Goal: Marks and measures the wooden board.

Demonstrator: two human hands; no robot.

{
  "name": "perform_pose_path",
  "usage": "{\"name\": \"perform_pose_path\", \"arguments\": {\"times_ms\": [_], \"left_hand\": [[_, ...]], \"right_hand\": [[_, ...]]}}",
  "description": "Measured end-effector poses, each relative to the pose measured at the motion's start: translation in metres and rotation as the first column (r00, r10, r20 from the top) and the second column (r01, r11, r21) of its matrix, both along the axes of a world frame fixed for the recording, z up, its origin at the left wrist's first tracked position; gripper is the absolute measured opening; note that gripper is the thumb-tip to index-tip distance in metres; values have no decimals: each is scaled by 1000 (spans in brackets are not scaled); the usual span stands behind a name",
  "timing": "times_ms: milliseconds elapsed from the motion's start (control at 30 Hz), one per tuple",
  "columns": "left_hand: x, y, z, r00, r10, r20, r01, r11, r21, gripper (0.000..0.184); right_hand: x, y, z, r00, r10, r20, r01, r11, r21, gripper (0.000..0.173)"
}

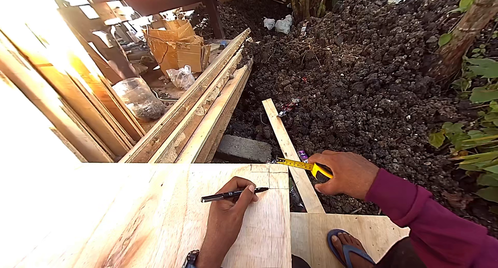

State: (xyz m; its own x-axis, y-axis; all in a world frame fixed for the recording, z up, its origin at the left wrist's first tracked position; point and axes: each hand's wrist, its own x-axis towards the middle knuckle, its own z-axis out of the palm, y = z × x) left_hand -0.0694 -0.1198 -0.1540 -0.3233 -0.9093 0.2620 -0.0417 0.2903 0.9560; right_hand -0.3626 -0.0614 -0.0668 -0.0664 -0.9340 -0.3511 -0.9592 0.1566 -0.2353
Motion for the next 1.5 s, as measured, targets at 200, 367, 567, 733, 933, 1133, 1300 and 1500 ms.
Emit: {"name": "perform_pose_path", "arguments": {"times_ms": [200, 367, 567, 733, 933, 1133, 1300, 1500], "left_hand": [[0, 1, 1, 1000, 6, -2, -6, 1000, -2, 15], [-1, 1, 1, 1000, 11, 0, -11, 1000, -3, 15], [-1, 1, 2, 1000, 14, 4, -14, 1000, -4, 15], [-1, 1, 2, 1000, 14, 3, -14, 1000, -2, 15], [0, 1, 1, 1000, 8, 1, -8, 1000, -4, 15], [0, 1, 1, 1000, 5, 2, -5, 1000, -5, 15], [0, 0, 0, 1000, 5, 4, -5, 1000, -9, 16], [0, 0, 0, 1000, 4, 2, -4, 1000, -6, 16]], "right_hand": [[0, -1, -1, 1000, 3, 3, -3, 1000, 2, 60], [-1, 0, 0, 1000, 4, 7, -4, 1000, -4, 60], [0, 0, 0, 1000, -2, 11, 2, 1000, 1, 59], [0, -1, 0, 1000, -2, 8, 2, 1000, 3, 60], [-1, 0, 0, 1000, 2, 6, -2, 1000, -3, 60], [-1, 0, 0, 1000, 0, 11, 0, 1000, -9, 59], [-1, 0, -1, 1000, 0, 10, 0, 1000, -12, 58], [-1, 0, -1, 1000, 7, 8, -7, 1000, -12, 58]]}}
